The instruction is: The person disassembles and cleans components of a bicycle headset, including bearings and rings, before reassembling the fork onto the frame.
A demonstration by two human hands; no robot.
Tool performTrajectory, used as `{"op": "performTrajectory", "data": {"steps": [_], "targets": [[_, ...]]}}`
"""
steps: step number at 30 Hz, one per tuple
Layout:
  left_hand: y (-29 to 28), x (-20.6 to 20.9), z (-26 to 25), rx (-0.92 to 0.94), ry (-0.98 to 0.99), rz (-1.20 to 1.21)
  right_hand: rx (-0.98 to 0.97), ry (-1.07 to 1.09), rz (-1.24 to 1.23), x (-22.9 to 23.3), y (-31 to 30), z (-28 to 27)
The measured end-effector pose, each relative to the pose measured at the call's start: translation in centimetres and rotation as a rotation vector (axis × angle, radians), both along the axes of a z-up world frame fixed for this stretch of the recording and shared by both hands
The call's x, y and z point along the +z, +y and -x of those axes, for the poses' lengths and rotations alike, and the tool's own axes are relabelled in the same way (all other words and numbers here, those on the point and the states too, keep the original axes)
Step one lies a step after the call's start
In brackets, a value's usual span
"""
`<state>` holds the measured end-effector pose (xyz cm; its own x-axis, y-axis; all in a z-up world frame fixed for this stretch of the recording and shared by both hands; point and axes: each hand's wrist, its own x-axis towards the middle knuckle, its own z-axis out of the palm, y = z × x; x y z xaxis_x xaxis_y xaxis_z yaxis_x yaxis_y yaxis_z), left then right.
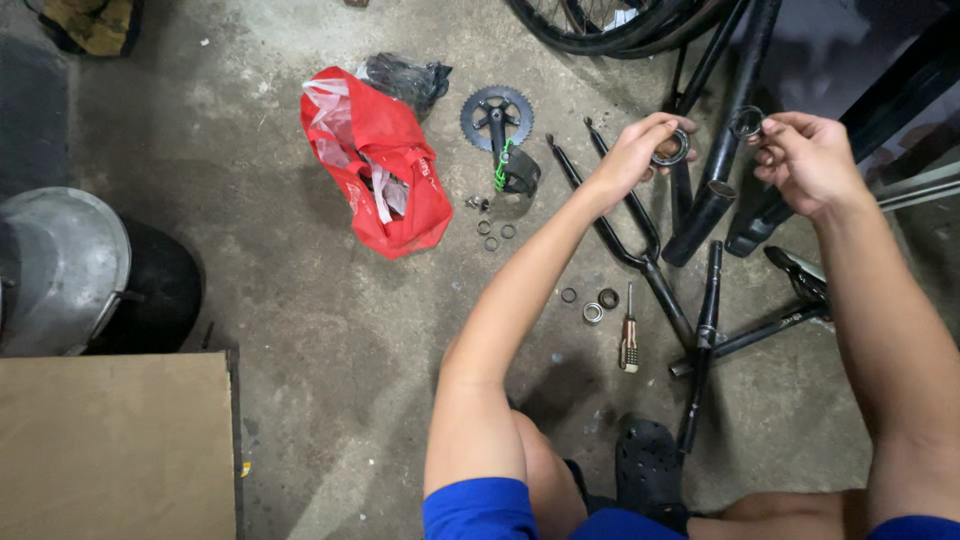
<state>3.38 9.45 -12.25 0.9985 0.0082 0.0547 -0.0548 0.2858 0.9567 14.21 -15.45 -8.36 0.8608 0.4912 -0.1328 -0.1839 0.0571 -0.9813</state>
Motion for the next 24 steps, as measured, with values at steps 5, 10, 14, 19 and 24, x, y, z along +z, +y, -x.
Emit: {"op": "performTrajectory", "data": {"steps": [5,10,14,19,24], "targets": [[-0.1,0.9,-0.5,-0.05,-0.105,0.035,0.008,-0.195,0.114,0.1,-0.2,0.0],[-0.6,2.9,0.2,-0.026,-0.156,0.02,0.003,-0.277,0.081,1.5,0.0,1.2],[-1.2,5.5,1.4,-0.043,-0.146,-0.1,0.008,-0.42,0.21,5.2,-0.9,3.5],[-2.4,8.7,2.9,-0.21,-0.203,-0.018,0.058,-0.712,0.378,10.5,-4.5,7.6],[-4.6,11.1,4.6,-0.324,-0.201,0.001,0.08,-0.788,0.38,12.0,-7.5,9.7]]}}
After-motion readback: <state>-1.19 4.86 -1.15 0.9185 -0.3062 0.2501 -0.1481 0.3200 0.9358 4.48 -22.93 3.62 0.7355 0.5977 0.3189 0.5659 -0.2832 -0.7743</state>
